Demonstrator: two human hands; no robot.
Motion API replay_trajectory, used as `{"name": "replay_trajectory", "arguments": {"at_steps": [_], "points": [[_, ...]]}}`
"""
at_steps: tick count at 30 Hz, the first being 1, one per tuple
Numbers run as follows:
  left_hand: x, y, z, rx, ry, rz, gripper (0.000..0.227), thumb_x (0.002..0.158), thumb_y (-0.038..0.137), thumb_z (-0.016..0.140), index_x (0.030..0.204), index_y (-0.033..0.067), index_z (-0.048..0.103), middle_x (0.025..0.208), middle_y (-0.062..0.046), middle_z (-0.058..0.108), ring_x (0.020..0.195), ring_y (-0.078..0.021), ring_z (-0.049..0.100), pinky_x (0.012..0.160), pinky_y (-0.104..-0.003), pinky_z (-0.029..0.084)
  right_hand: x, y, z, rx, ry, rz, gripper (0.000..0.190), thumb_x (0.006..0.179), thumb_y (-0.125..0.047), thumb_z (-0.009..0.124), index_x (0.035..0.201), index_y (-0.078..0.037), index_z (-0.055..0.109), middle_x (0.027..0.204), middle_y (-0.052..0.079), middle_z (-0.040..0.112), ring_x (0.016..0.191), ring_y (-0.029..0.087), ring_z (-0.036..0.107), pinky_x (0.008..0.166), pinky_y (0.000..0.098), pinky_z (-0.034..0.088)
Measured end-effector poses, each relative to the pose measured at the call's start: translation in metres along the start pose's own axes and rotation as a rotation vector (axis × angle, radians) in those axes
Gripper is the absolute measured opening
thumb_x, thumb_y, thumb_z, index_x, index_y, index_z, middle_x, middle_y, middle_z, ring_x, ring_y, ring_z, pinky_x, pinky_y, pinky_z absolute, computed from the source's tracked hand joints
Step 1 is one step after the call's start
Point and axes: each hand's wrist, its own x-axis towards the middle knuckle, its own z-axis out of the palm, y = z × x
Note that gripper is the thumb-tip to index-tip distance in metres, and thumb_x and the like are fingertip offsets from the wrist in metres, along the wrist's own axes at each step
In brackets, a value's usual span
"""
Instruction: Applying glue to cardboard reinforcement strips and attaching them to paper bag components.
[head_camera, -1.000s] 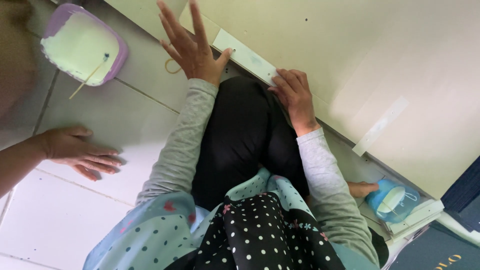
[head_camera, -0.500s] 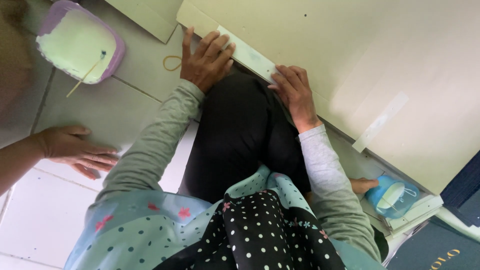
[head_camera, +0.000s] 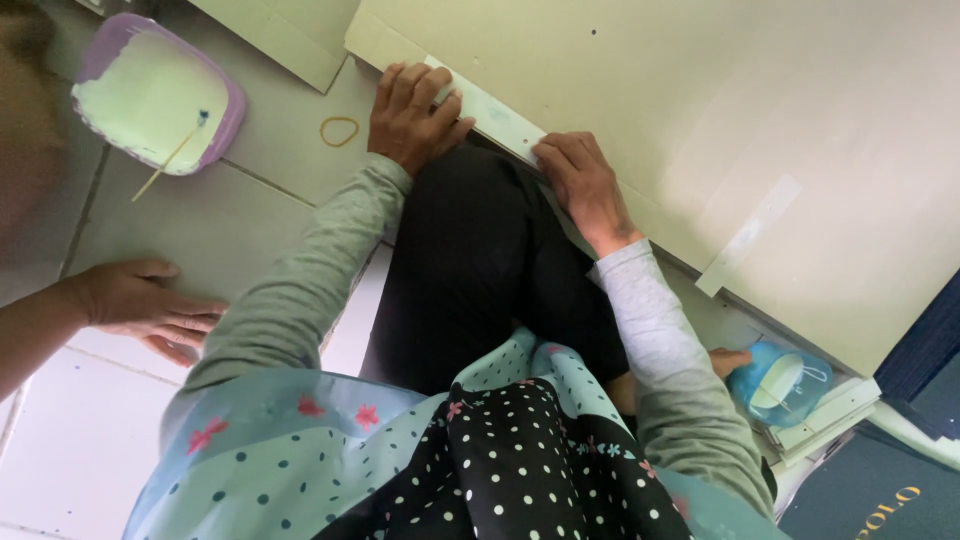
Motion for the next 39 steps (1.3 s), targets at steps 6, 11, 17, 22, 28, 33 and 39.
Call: {"name": "replay_trajectory", "arguments": {"at_steps": [6,11,17,22,28,33,39], "points": [[-0.001,0.001,0.005,-0.080,0.047,-0.051,0.035,0.106,0.046,0.061,0.096,0.0119,0.063,0.112,-0.012,0.061,0.102,-0.0312,0.060,0.091,-0.049,0.052,0.009,0.014,-0.009,-0.034,-0.172,-0.105,0.022,0.110,-0.005,0.063,0.130,-0.011,0.056,0.136,0.011,0.064,0.098,0.031,0.055,0.086,0.0412,0.051],[-0.003,0.002,0.006,-0.105,0.041,-0.073,0.031,0.101,0.042,0.069,0.098,0.0122,0.062,0.113,-0.012,0.061,0.102,-0.0309,0.060,0.091,-0.048,0.052,0.001,0.017,-0.010,-0.168,-0.368,-0.084,0.101,0.083,0.028,0.061,0.163,-0.023,0.028,0.153,-0.002,0.053,0.099,0.029,0.048,0.082,0.0418,0.052],[-0.003,0.001,0.009,-0.080,0.046,-0.087,0.030,0.102,0.044,0.065,0.097,0.0143,0.060,0.113,-0.010,0.061,0.101,-0.0304,0.060,0.091,-0.048,0.050,-0.015,0.022,-0.016,-0.139,-0.211,-0.090,0.083,0.101,0.009,0.071,0.164,-0.019,0.025,0.118,0.008,0.070,0.108,0.028,0.059,0.082,0.0390,0.059],[-0.001,0.004,0.005,-0.100,0.046,-0.093,0.031,0.103,0.043,0.064,0.097,0.0132,0.061,0.114,-0.011,0.060,0.102,-0.0310,0.060,0.094,-0.049,0.050,0.022,0.014,-0.003,0.060,-0.179,0.049,0.088,0.104,0.001,0.072,0.168,-0.026,0.018,0.114,0.006,0.074,0.106,0.024,0.061,0.093,0.0383,0.056],[0.003,0.004,0.003,-0.057,0.106,-0.087,0.033,0.104,0.047,0.062,0.097,0.0148,0.063,0.112,-0.010,0.063,0.099,-0.0295,0.063,0.089,-0.048,0.053,0.043,0.039,0.042,-0.279,-0.258,-0.215,0.073,0.115,-0.017,0.065,0.167,-0.022,0.015,0.162,0.004,0.051,0.154,0.035,0.036,0.126,0.0581,0.026],[0.003,0.003,0.003,-0.081,0.077,-0.099,0.035,0.105,0.047,0.061,0.093,0.0145,0.061,0.112,-0.009,0.062,0.100,-0.0285,0.061,0.090,-0.047,0.050,0.024,0.040,0.023,-0.444,-0.130,-0.268,0.077,0.116,-0.022,0.070,0.170,-0.023,0.015,0.139,-0.008,0.076,0.150,0.027,0.047,0.126,0.0556,0.024],[-0.006,0.003,0.011,-0.070,0.058,-0.099,0.032,0.102,0.045,0.067,0.095,0.0144,0.061,0.113,-0.011,0.062,0.102,-0.0299,0.061,0.093,-0.049,0.049,0.044,0.033,0.011,-0.027,-0.023,0.150,0.097,0.101,-0.010,0.089,0.168,-0.019,0.019,0.096,-0.002,0.071,0.096,0.020,0.059,0.088,0.0357,0.055]]}}
